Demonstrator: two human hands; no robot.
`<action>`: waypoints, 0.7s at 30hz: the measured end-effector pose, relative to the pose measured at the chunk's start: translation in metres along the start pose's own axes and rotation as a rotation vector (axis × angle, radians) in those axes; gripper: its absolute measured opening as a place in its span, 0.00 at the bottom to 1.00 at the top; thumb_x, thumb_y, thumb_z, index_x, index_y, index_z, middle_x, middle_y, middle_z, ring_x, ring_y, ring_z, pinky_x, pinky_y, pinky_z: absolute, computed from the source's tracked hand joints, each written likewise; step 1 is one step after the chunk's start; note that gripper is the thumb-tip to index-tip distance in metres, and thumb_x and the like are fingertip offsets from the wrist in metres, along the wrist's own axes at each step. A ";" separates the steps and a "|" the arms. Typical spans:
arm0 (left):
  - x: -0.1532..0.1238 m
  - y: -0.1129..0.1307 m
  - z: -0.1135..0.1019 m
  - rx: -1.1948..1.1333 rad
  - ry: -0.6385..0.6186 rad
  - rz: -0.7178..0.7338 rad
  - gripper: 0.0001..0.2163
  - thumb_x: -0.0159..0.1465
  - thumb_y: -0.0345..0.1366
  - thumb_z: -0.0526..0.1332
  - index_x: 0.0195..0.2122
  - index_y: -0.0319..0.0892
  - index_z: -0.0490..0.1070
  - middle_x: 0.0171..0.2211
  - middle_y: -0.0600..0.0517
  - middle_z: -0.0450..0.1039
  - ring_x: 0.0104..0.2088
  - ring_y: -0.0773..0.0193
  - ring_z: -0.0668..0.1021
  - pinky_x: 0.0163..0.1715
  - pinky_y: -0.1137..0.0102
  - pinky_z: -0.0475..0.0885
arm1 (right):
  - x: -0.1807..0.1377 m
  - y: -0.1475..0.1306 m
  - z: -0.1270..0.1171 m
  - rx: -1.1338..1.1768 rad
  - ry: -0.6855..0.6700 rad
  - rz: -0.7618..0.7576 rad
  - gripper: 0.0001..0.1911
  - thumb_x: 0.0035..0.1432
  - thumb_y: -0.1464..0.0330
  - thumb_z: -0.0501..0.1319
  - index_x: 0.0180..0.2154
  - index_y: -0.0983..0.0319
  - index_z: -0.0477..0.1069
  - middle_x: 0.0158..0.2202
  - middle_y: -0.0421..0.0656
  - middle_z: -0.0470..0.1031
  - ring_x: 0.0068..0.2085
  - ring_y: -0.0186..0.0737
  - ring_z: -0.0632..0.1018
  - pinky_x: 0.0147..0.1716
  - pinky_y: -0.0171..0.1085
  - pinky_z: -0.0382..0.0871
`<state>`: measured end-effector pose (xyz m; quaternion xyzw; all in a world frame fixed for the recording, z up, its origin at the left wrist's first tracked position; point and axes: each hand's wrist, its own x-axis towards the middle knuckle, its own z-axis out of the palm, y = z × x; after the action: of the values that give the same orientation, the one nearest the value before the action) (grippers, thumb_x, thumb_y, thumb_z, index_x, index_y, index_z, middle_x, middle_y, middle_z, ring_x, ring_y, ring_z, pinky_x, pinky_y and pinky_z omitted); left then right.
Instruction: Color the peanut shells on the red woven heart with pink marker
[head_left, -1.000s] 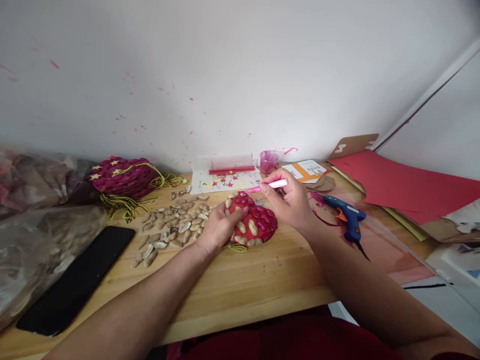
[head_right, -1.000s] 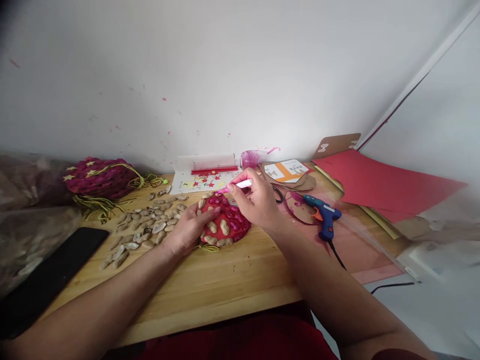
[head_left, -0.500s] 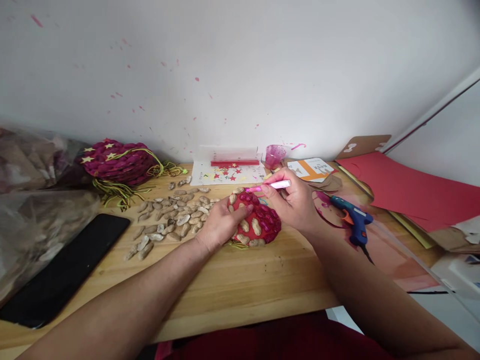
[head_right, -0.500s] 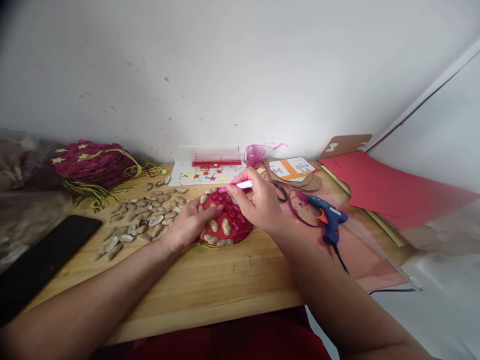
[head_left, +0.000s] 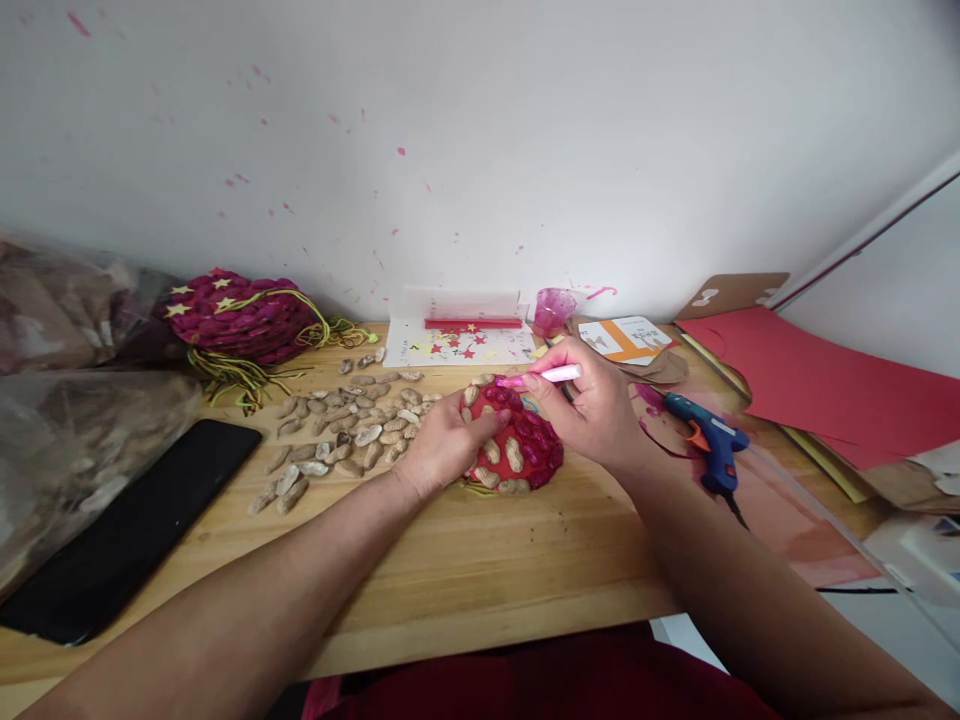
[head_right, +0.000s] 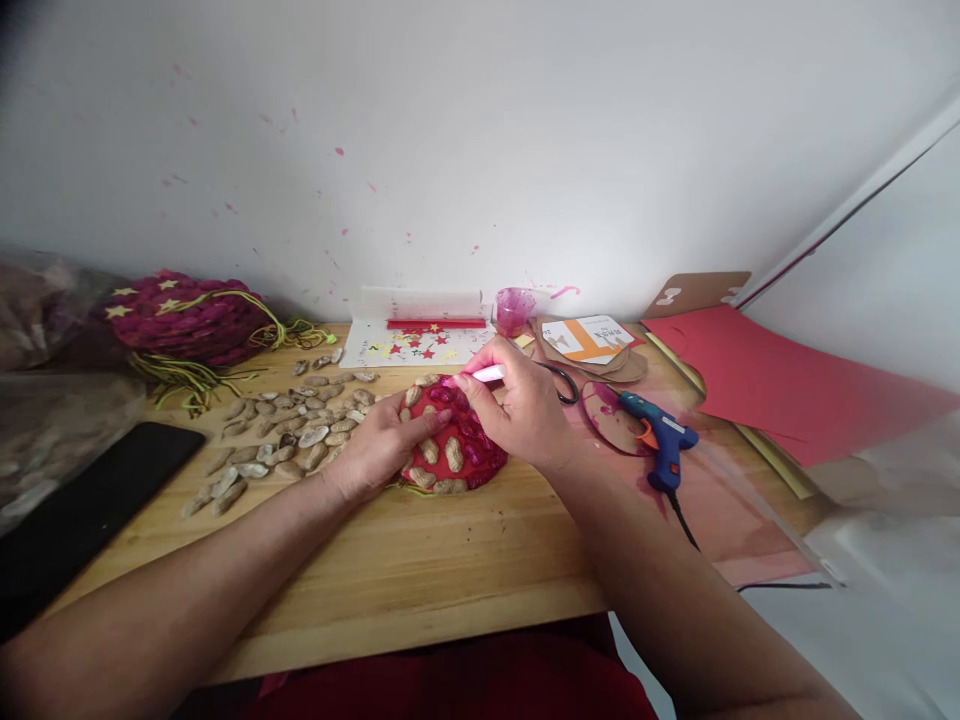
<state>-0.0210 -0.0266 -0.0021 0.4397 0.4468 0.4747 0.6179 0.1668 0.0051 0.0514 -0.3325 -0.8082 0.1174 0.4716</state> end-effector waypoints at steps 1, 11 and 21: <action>0.000 0.000 0.000 0.001 0.001 0.000 0.17 0.53 0.44 0.76 0.38 0.41 0.77 0.31 0.49 0.83 0.29 0.59 0.82 0.34 0.66 0.79 | 0.000 -0.001 -0.001 -0.014 -0.004 -0.018 0.05 0.66 0.69 0.65 0.37 0.58 0.70 0.32 0.39 0.78 0.31 0.36 0.76 0.32 0.37 0.67; -0.003 0.005 0.001 0.168 0.040 0.032 0.15 0.54 0.45 0.74 0.37 0.41 0.77 0.30 0.49 0.83 0.29 0.59 0.81 0.31 0.68 0.78 | 0.000 -0.006 -0.004 -0.107 -0.017 -0.057 0.05 0.66 0.69 0.65 0.36 0.58 0.69 0.31 0.40 0.77 0.32 0.37 0.76 0.32 0.37 0.67; -0.005 0.009 0.002 0.229 0.051 0.039 0.15 0.56 0.46 0.72 0.37 0.42 0.78 0.32 0.48 0.83 0.31 0.58 0.81 0.32 0.68 0.78 | 0.002 -0.009 -0.005 -0.104 -0.032 -0.056 0.05 0.66 0.70 0.64 0.36 0.58 0.70 0.31 0.40 0.77 0.31 0.37 0.76 0.32 0.37 0.67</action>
<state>-0.0219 -0.0299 0.0076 0.5038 0.5052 0.4434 0.5425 0.1664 -0.0007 0.0594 -0.3319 -0.8297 0.0672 0.4438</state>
